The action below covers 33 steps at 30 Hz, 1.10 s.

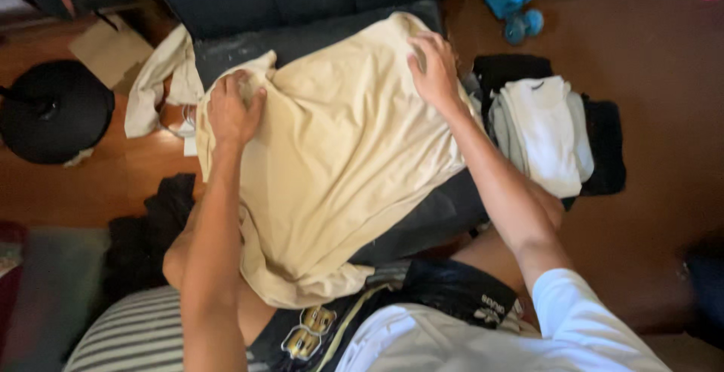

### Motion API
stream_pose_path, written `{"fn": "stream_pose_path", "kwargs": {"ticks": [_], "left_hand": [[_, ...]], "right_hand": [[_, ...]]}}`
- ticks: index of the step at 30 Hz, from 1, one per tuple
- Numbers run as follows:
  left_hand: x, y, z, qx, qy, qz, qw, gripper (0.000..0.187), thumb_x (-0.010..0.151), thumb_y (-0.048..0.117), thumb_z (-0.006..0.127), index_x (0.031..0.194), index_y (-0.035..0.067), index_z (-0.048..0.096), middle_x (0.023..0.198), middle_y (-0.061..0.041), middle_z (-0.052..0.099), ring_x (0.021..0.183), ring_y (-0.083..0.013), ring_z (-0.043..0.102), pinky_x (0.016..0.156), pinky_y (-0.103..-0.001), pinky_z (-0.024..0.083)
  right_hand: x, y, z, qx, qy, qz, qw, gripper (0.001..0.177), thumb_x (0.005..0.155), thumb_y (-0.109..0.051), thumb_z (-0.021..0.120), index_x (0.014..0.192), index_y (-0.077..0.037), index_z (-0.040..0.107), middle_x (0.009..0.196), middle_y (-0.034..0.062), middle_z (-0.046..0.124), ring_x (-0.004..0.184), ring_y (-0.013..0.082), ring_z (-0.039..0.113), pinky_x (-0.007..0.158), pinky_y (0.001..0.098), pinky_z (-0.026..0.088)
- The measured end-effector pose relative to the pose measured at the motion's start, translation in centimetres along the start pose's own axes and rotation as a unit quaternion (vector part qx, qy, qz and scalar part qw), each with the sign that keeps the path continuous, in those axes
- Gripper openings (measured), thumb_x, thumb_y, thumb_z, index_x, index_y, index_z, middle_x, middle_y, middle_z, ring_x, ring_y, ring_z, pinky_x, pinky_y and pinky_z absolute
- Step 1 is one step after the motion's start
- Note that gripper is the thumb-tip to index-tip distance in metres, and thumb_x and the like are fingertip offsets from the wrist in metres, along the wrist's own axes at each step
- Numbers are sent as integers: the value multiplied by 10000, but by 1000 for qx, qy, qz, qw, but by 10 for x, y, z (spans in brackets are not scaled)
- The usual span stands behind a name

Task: The person folds a light gray sweatshirt, a white t-shirt, and a beige t-shirt one by one on a black suitcase placed on their lap. Each item is smoothed, folded into a compact rectangle, and stacked on the suitcase.

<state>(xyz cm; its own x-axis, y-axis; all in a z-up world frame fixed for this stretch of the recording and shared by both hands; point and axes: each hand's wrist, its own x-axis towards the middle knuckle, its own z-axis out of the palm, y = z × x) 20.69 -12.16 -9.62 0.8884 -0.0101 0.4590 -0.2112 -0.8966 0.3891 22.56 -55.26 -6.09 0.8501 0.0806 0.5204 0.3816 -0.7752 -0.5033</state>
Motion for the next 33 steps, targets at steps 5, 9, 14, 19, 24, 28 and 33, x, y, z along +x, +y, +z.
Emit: {"fn": "stream_pose_path", "kwargs": {"ticks": [5, 9, 14, 19, 24, 28, 33], "left_hand": [[33, -20, 35, 19, -37, -114, 993, 523, 839, 446, 810, 1176, 66, 687, 1145, -223, 632, 1073, -422, 575, 912, -544, 448], [46, -45, 36, -208, -40, -126, 969, 283, 866, 274, 819, 992, 63, 678, 949, -100, 653, 913, -275, 598, 822, -422, 494], [42, -75, -11, -449, -81, -184, 871, 123, 954, 104, 752, 987, 88, 634, 911, -1, 641, 823, -136, 589, 727, -288, 480], [58, -78, -62, -532, 1, -269, 803, 135, 1012, 92, 690, 1085, 93, 576, 1025, -22, 702, 927, -127, 669, 826, -305, 544], [73, -74, -80, -670, 63, -214, 708, 194, 993, -36, 679, 1088, 65, 542, 1114, -78, 694, 1018, -177, 697, 908, -335, 589], [90, -76, -75, -601, 78, -210, 767, 298, 969, -64, 729, 1054, 87, 487, 1076, -77, 699, 931, -149, 675, 774, -299, 537], [108, -109, -44, -556, 123, -151, 808, 295, 960, -84, 771, 1049, 88, 549, 1015, -70, 672, 895, -121, 662, 793, -254, 547]], "right_hand": [[72, 39, 39, 37, -42, 76, 996, 392, 948, -240, 720, 1317, -122, 662, 1248, 149, 642, 1175, 366, 581, 1030, 454, 444], [98, 72, 53, -47, -176, 191, 964, 234, 916, -298, 764, 1079, -131, 786, 1090, 138, 719, 1028, 348, 655, 923, 480, 487], [121, 129, 34, 300, -131, 309, 893, 232, 956, -194, 791, 1012, 25, 741, 994, 171, 742, 886, 277, 696, 787, 402, 582], [149, 164, -2, 495, -36, 438, 750, 265, 914, -105, 733, 1138, 21, 672, 1042, 179, 707, 928, 297, 734, 858, 452, 652], [157, 139, -35, 608, 6, 466, 643, 366, 955, -118, 726, 1221, 76, 567, 1083, 242, 706, 995, 352, 736, 946, 486, 629], [149, 119, -53, 590, 5, 353, 726, 465, 903, 28, 748, 1312, -2, 529, 1098, 159, 690, 1038, 262, 723, 1009, 405, 562], [138, 125, -40, 582, -12, 290, 759, 471, 888, 88, 729, 1311, 5, 540, 1111, 167, 675, 1064, 266, 694, 990, 377, 609]]}}
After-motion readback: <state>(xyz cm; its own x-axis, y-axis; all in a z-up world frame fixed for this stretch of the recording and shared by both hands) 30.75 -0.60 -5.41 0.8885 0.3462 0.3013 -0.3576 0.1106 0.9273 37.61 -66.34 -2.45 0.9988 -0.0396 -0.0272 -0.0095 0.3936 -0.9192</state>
